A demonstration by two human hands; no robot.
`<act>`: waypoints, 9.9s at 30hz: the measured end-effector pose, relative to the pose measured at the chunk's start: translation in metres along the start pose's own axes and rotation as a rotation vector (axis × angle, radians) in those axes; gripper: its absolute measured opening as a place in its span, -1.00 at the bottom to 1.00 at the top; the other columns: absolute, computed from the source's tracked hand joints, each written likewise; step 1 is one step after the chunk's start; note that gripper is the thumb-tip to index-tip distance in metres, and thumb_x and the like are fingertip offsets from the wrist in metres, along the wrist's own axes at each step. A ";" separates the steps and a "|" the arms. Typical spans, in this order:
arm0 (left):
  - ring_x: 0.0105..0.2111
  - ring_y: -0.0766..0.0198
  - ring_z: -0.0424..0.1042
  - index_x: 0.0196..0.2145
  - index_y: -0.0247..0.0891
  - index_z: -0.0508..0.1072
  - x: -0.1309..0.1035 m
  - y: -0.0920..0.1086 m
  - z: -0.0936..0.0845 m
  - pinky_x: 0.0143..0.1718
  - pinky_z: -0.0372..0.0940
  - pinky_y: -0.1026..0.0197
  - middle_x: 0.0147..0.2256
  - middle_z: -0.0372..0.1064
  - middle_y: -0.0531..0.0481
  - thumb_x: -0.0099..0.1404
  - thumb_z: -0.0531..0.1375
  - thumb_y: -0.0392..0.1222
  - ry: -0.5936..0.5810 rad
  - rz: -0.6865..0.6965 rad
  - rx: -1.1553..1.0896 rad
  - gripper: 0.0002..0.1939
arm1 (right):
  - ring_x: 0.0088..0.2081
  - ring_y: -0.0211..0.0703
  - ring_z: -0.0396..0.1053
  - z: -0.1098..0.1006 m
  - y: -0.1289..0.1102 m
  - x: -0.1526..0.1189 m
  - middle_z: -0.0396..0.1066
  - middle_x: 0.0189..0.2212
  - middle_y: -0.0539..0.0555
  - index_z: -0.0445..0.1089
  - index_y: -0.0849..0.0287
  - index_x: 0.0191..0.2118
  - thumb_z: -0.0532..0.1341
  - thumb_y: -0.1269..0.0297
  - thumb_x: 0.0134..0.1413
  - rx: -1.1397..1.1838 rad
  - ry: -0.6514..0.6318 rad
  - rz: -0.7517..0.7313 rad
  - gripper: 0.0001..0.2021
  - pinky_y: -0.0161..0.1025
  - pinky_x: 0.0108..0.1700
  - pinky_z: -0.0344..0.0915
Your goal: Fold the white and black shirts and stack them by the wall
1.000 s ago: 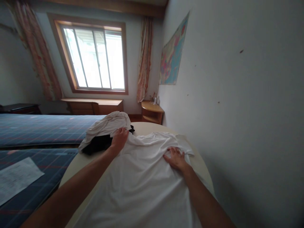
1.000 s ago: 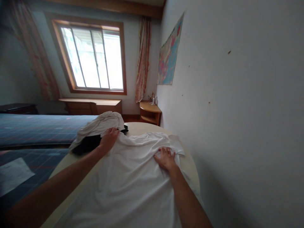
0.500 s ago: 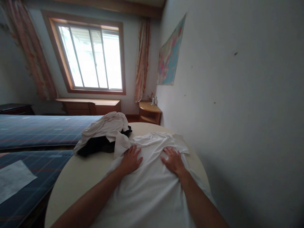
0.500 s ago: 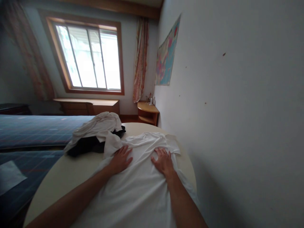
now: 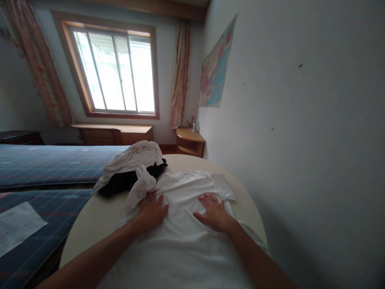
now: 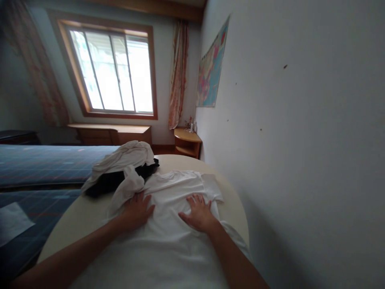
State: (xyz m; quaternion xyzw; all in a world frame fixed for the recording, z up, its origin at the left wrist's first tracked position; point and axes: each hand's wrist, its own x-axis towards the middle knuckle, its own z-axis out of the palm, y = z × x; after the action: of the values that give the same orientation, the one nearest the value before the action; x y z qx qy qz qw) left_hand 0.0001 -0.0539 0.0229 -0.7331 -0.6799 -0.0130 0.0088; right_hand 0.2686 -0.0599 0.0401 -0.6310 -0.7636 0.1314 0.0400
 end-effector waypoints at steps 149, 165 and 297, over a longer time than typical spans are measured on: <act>0.33 -0.26 -0.11 0.33 -0.05 0.10 0.091 0.048 0.017 0.27 -0.22 -0.28 0.35 -0.04 -0.16 0.31 0.02 0.24 0.113 0.234 -0.157 -0.29 | 0.40 0.13 -0.31 0.001 0.038 0.094 -0.20 0.41 0.12 -0.09 0.05 0.40 -0.23 -0.22 0.28 -0.032 0.249 0.241 -0.29 0.14 0.33 -0.31; 0.34 -0.27 -0.18 0.31 -0.01 0.15 0.098 0.052 0.015 0.27 -0.25 -0.30 0.35 -0.04 -0.12 0.31 0.02 0.23 0.098 0.288 -0.208 -0.33 | 0.38 0.37 -0.37 -0.014 0.032 0.172 -0.32 0.43 0.18 -0.19 0.02 0.42 -0.24 -0.36 0.15 0.020 0.068 0.360 -0.16 0.37 0.26 -0.44; 0.36 -0.12 -0.16 0.29 -0.08 0.19 0.070 0.069 0.010 0.32 -0.17 -0.16 0.36 -0.06 -0.12 0.36 0.04 0.07 0.060 0.412 -0.306 -0.41 | 0.26 0.21 0.07 -0.012 0.080 0.096 0.18 0.24 0.34 0.28 0.29 0.20 0.02 -0.15 0.19 -0.130 0.319 0.381 -0.34 0.14 0.24 -0.05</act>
State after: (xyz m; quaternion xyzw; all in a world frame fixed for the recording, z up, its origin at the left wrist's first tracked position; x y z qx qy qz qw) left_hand 0.0746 0.0114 0.0157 -0.8483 -0.5056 -0.1354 -0.0797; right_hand 0.3282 0.0491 0.0218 -0.7775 -0.6217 -0.0141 0.0936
